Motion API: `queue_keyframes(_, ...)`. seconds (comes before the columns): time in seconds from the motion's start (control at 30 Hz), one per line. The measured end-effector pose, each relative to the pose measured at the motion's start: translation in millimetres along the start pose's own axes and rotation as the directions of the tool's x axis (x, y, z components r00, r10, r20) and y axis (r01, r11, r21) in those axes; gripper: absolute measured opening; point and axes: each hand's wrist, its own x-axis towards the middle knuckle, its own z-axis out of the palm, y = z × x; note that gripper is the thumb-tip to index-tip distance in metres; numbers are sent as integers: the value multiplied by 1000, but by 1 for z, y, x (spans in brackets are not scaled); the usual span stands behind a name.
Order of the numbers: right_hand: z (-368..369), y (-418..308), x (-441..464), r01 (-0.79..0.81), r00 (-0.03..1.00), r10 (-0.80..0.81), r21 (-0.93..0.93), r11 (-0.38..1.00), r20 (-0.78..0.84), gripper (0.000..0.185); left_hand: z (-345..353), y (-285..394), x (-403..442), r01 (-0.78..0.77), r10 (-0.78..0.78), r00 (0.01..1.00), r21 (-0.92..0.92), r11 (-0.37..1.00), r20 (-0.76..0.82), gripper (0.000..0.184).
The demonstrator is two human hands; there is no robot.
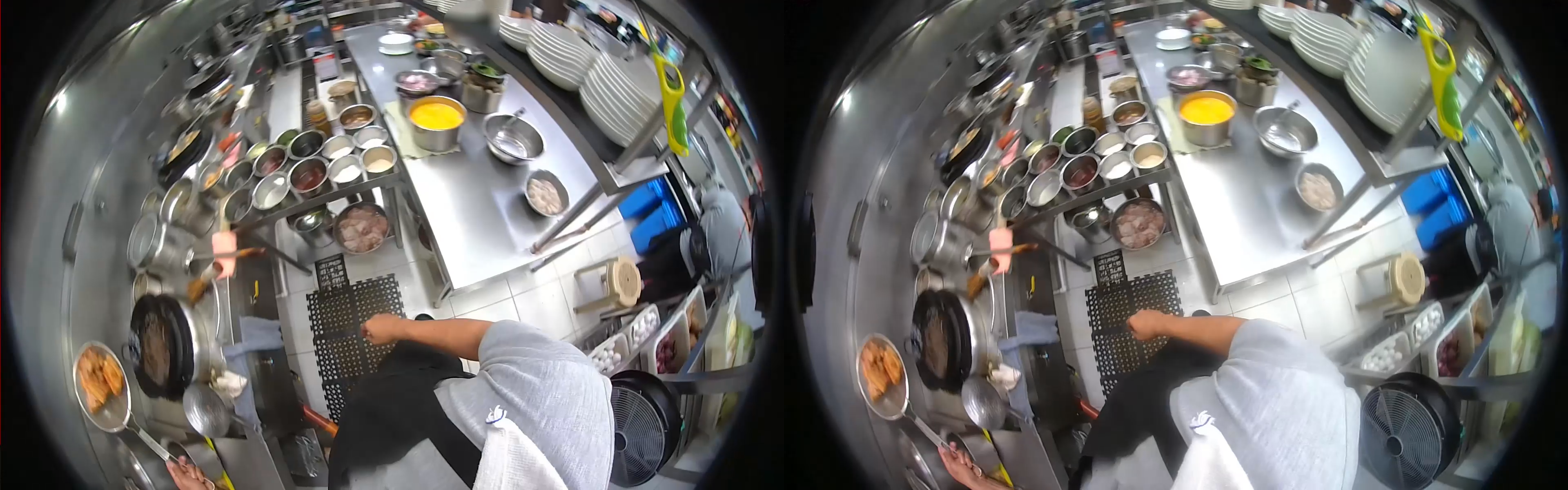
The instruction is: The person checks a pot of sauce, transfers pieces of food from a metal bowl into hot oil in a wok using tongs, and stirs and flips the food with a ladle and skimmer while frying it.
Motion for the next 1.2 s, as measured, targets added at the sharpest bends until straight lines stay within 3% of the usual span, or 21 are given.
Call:
queue_keyframes(0.07,-15,17,-21,70,995,-62,94,993,-82,27,76,60,-13,-73,151,978,-447,892,143,37)
queue_keyframes(0.13,-35,30,-48,10,994,7,153,988,-110,27,157,103,-34,-158,347,882,-493,855,319,45)
queue_keyframes(0.2,-51,51,-69,-6,991,38,244,970,-126,28,233,129,-45,50,344,728,-546,837,593,42)
queue_keyframes(0.27,-63,76,-91,-12,976,77,298,954,-206,29,332,192,-134,127,295,684,-507,852,667,33)
queue_keyframes(0.3,-71,89,-102,-1,957,95,323,946,-274,29,376,192,-149,109,290,609,-440,891,738,28)
queue_keyframes(0.33,-85,95,-116,1,956,94,321,947,-279,29,417,213,-184,317,161,542,-378,870,825,30)
queue_keyframes(0.37,-98,101,-133,-33,939,156,371,928,-305,29,456,233,-218,567,187,254,-303,766,949,31)
queue_keyframes(0.43,-123,105,-171,-82,891,261,435,897,-372,29,529,253,-273,546,175,106,-204,813,979,30)
queue_keyframes(0.5,-129,123,-195,-94,851,318,474,875,-418,29,592,275,-320,536,161,-117,-75,841,980,19)
queue_keyframes(0.57,-131,134,-218,-100,805,372,512,853,-462,29,636,295,-363,457,95,-196,5,889,976,13)
queue_keyframes(0.63,-131,139,-239,-130,703,493,589,797,-512,27,671,312,-392,186,105,-197,-68,980,975,11)
queue_keyframes(0.67,-127,143,-245,-128,707,491,591,797,-509,27,682,321,-404,185,102,-192,-66,981,976,11)
queue_keyframes(0.73,-114,151,-253,-116,667,576,697,707,-473,29,697,336,-428,-75,147,-211,-166,983,966,20)
queue_keyframes(0.77,-106,154,-255,-118,671,576,699,705,-467,29,705,337,-436,-73,142,-207,-160,984,968,20)
queue_keyframes(0.83,-94,155,-256,-136,657,627,752,644,-419,30,723,331,-448,-556,415,-76,-384,738,907,24)
queue_keyframes(0.87,-87,154,-256,-144,665,625,751,644,-408,30,729,321,-452,-551,408,-65,-374,746,910,24)
queue_keyframes(0.93,-87,151,-250,-153,683,601,723,674,-416,31,742,307,-457,-800,675,-27,-421,427,737,27)
queue_keyframes(1.0,-92,147,-240,-162,691,586,700,695,-422,31,740,298,-447,-745,665,41,-421,518,745,27)
queue_keyframes(1.07,-103,137,-230,-181,705,572,674,716,-419,31,714,300,-432,-488,485,146,-364,793,862,28)
queue_keyframes(1.13,-121,123,-215,-227,801,490,584,779,-343,31,685,292,-396,160,197,-13,-192,968,980,27)
queue_keyframes(1.2,-113,121,-187,-184,828,425,539,822,-365,31,641,272,-347,415,114,-11,-99,904,993,25)
